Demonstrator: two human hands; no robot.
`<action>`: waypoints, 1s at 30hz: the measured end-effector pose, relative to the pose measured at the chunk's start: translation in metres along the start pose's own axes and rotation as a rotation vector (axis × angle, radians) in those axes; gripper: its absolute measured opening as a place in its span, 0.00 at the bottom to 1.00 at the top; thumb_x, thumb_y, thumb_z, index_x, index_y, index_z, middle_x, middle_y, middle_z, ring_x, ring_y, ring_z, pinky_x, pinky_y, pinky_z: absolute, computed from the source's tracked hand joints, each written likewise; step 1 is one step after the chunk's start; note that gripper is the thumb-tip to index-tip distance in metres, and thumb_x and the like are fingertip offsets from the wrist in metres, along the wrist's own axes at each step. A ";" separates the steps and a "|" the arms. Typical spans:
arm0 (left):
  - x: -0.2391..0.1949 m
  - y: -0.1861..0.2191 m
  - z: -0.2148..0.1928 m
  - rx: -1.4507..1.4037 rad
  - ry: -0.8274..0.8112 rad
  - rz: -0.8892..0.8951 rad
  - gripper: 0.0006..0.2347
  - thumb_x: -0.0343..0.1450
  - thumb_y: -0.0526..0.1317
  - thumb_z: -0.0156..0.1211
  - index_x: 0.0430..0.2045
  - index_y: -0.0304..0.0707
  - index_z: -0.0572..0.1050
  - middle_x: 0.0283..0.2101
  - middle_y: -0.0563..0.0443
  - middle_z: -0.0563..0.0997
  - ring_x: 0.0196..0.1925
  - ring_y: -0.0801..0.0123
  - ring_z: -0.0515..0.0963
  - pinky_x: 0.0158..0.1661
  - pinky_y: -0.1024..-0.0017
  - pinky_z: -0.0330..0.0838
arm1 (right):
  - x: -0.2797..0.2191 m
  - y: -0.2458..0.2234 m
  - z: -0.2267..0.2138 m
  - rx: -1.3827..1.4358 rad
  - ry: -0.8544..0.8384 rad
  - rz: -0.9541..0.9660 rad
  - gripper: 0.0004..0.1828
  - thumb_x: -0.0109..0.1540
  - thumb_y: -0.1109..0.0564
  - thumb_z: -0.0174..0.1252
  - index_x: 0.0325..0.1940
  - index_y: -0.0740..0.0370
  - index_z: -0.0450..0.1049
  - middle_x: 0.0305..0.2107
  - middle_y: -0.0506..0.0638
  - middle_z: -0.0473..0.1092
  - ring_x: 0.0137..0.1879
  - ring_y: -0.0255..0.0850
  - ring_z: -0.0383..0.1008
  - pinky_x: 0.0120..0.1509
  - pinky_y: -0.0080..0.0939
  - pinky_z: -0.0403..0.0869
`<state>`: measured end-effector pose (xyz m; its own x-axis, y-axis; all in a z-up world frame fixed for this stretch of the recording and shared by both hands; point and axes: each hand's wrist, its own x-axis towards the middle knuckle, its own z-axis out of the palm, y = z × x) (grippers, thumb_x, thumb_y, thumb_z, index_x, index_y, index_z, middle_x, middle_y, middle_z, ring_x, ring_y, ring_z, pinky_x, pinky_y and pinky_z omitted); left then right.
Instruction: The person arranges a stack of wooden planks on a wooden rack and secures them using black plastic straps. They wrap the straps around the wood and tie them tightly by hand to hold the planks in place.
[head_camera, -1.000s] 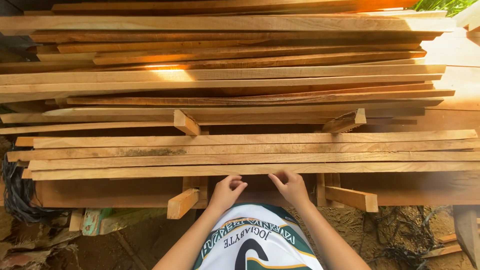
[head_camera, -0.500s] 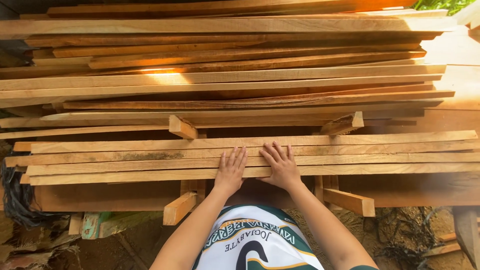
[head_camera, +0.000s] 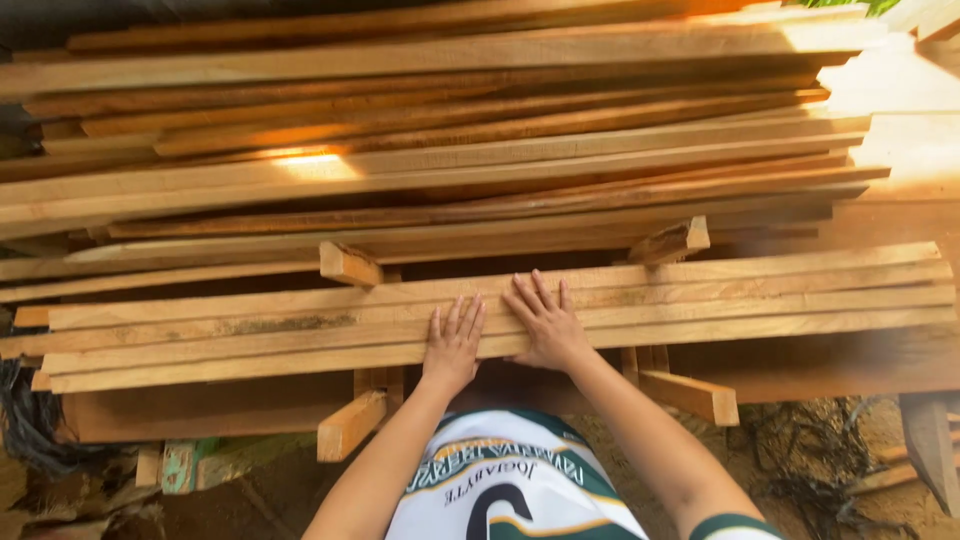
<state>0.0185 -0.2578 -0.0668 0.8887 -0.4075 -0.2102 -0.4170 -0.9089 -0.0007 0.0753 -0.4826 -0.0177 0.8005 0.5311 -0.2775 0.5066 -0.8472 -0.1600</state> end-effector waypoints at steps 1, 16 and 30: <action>-0.010 0.004 -0.002 -0.007 -0.015 0.001 0.50 0.60 0.51 0.73 0.75 0.39 0.45 0.80 0.47 0.39 0.78 0.46 0.39 0.70 0.36 0.36 | -0.007 -0.007 -0.001 0.008 -0.014 0.000 0.68 0.42 0.23 0.68 0.80 0.40 0.49 0.78 0.49 0.43 0.83 0.55 0.33 0.80 0.74 0.36; 0.005 0.000 -0.052 -0.192 -0.240 -0.069 0.51 0.62 0.52 0.71 0.76 0.41 0.40 0.80 0.51 0.33 0.80 0.50 0.33 0.72 0.37 0.27 | 0.003 -0.029 -0.020 0.084 -0.174 0.126 0.77 0.41 0.17 0.66 0.83 0.49 0.38 0.79 0.52 0.33 0.83 0.59 0.27 0.78 0.77 0.34; -0.058 -0.148 -0.127 -1.046 -0.039 -0.218 0.27 0.66 0.47 0.71 0.60 0.37 0.72 0.62 0.38 0.74 0.66 0.45 0.73 0.63 0.57 0.72 | 0.086 -0.166 -0.001 0.501 0.203 -0.030 0.37 0.56 0.42 0.66 0.67 0.46 0.65 0.58 0.47 0.69 0.68 0.50 0.67 0.68 0.54 0.67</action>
<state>0.0526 -0.1112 0.0698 0.9100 -0.2404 -0.3378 0.1375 -0.5935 0.7930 0.0604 -0.2958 -0.0139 0.8591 0.5046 -0.0850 0.3550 -0.7074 -0.6112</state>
